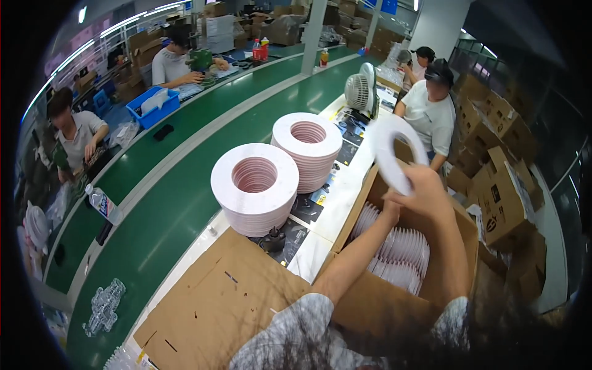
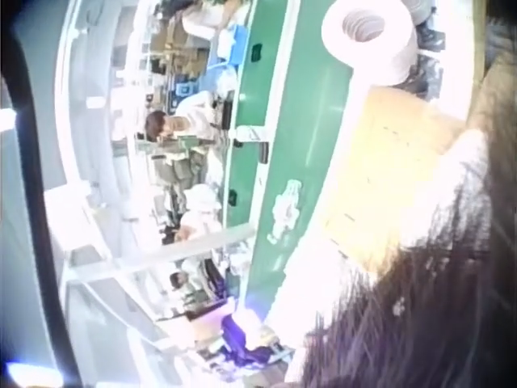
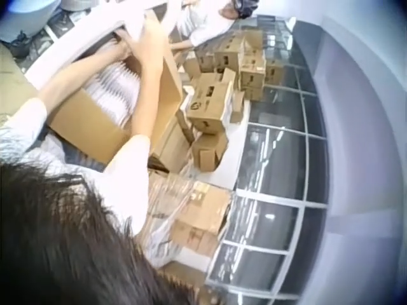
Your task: Packaging white plastic rings into a cardboard box on an assembly line.
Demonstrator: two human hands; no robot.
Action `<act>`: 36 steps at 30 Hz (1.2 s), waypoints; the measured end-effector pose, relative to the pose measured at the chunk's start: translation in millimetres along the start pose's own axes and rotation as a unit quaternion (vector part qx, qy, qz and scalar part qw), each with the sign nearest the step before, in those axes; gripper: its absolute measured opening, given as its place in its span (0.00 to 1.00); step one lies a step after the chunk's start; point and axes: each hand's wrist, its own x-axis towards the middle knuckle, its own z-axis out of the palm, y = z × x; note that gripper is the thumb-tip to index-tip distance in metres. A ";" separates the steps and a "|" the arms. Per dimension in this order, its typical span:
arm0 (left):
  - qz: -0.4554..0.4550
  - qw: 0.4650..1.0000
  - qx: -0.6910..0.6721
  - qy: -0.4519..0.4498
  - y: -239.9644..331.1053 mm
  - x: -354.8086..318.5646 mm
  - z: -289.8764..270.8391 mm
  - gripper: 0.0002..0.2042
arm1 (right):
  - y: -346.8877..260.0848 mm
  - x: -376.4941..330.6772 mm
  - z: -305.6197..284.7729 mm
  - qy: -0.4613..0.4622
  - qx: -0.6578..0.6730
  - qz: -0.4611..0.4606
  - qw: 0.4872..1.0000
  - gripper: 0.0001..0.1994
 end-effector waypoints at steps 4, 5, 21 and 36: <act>-0.141 0.986 0.046 -0.078 -17.8 3.8 35.2 0.20 | -69.4 77.1 -13.7 -0.075 -0.064 -0.164 0.982 0.29; -0.127 0.990 0.056 -0.033 7.8 -2.7 -6.5 0.20 | -88.7 101.8 23.8 -0.087 0.001 -0.229 0.969 0.29; -0.194 0.975 0.097 -0.045 56.2 10.7 -4.6 0.20 | -157.1 141.4 70.3 -0.253 -0.045 -0.276 0.926 0.30; -0.334 0.919 0.163 -0.132 25.3 -4.6 28.9 0.19 | -118.6 126.3 59.7 -0.168 0.059 -0.323 0.929 0.37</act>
